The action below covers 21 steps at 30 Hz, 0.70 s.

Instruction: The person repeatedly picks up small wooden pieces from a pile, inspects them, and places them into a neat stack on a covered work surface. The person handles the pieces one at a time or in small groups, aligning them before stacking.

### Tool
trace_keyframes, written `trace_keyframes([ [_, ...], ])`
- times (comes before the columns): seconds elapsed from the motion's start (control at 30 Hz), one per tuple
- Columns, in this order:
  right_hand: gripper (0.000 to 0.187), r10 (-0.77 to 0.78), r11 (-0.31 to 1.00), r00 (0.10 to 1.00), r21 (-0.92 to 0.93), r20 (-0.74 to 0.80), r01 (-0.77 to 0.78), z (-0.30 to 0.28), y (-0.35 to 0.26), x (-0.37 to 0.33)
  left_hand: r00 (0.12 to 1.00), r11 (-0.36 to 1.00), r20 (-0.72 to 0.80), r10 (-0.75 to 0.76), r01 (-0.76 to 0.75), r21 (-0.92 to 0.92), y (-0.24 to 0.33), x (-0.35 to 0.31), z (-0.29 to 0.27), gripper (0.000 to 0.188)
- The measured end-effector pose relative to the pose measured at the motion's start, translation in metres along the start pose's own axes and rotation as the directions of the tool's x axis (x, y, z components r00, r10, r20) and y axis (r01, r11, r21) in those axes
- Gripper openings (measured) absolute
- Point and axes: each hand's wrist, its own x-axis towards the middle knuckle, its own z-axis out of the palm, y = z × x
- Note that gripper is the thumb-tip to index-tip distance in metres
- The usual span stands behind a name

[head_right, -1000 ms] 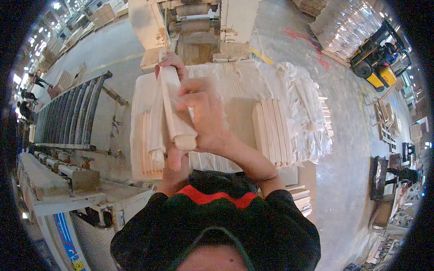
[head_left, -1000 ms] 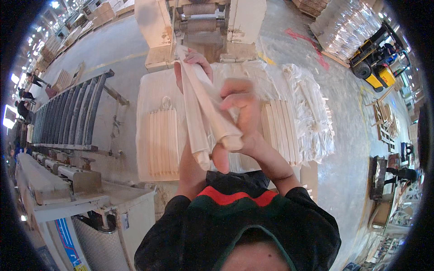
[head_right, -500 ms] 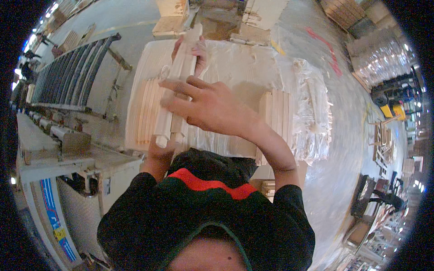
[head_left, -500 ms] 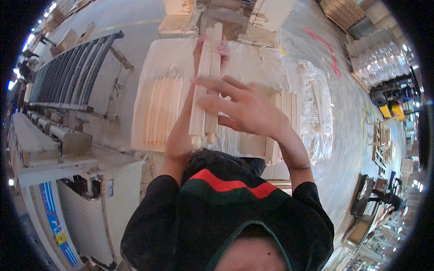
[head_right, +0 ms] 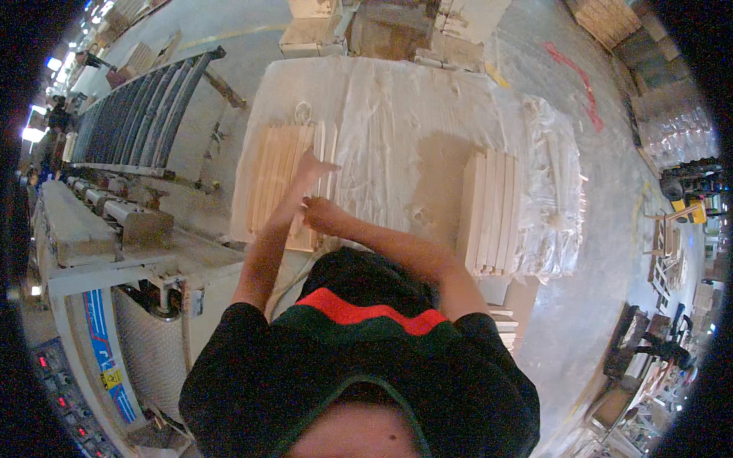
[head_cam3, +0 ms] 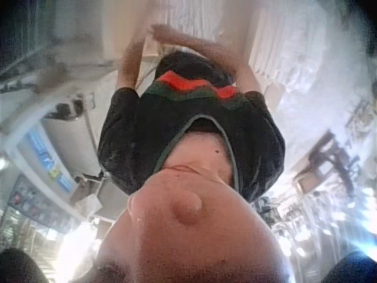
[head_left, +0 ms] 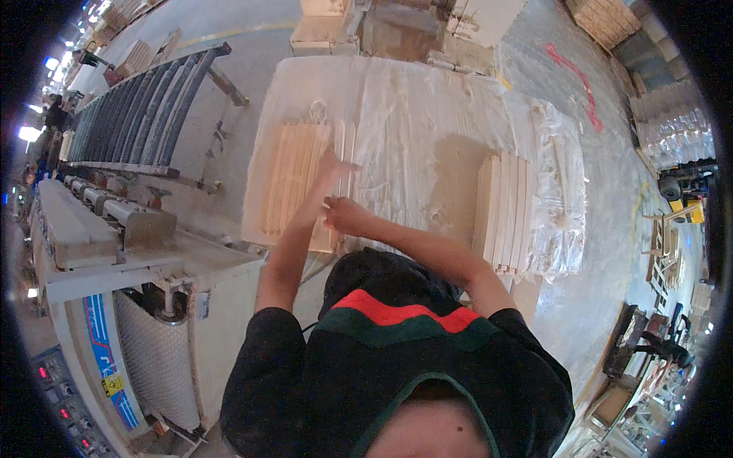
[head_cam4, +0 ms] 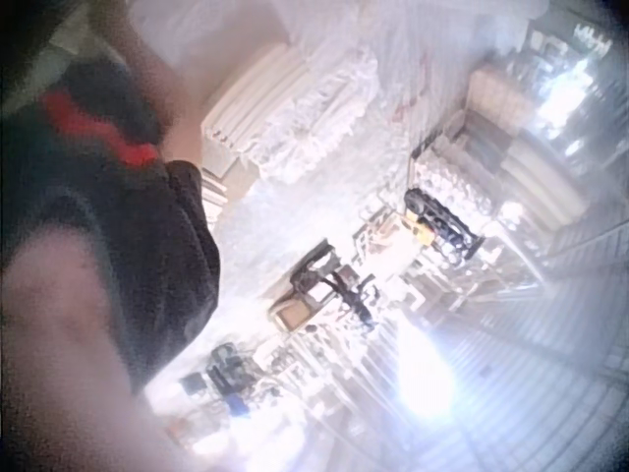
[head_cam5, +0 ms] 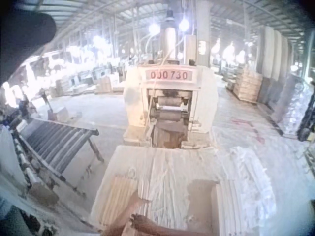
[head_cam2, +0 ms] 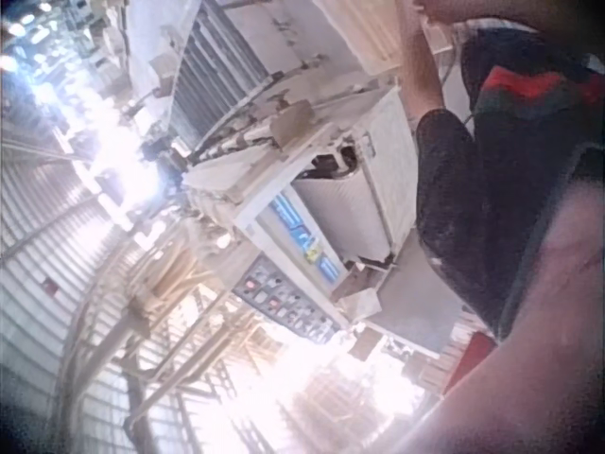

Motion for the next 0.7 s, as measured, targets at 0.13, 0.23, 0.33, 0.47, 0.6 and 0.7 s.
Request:
trace_keyframes([
  [0.13,0.016,0.097,0.986,0.991,0.144,-0.095,-0.083,0.038,0.009,0.003,0.986,0.987,0.059,-0.154,0.156,-0.042,0.012,-0.006,0.009,0.106],
  [0.23,0.020,0.156,0.965,0.977,0.232,-0.145,-0.119,0.031,-0.004,0.007,0.963,0.959,-0.184,0.199,-0.152,0.239,-0.029,-0.007,0.022,0.099],
  [0.33,0.030,0.243,0.954,0.955,0.222,-0.170,-0.204,0.018,-0.012,-0.018,0.985,0.972,-0.106,0.137,-0.113,0.204,-0.010,-0.005,0.025,0.093],
  [0.47,0.043,0.458,0.801,0.888,0.454,-0.045,-0.390,-0.008,-0.009,-0.073,0.986,0.831,-0.084,0.145,-0.075,0.551,0.006,-0.005,0.026,0.086],
  [0.6,0.044,0.779,0.551,0.620,0.575,-0.093,-0.605,-0.063,0.004,-0.167,0.980,0.752,-0.008,0.199,-0.147,0.643,-0.008,-0.003,0.015,0.084],
  [0.7,0.040,0.975,0.224,0.184,0.503,-0.128,-0.835,-0.086,0.015,-0.250,0.989,0.786,0.062,0.136,-0.146,0.601,0.000,-0.008,0.004,0.076],
])
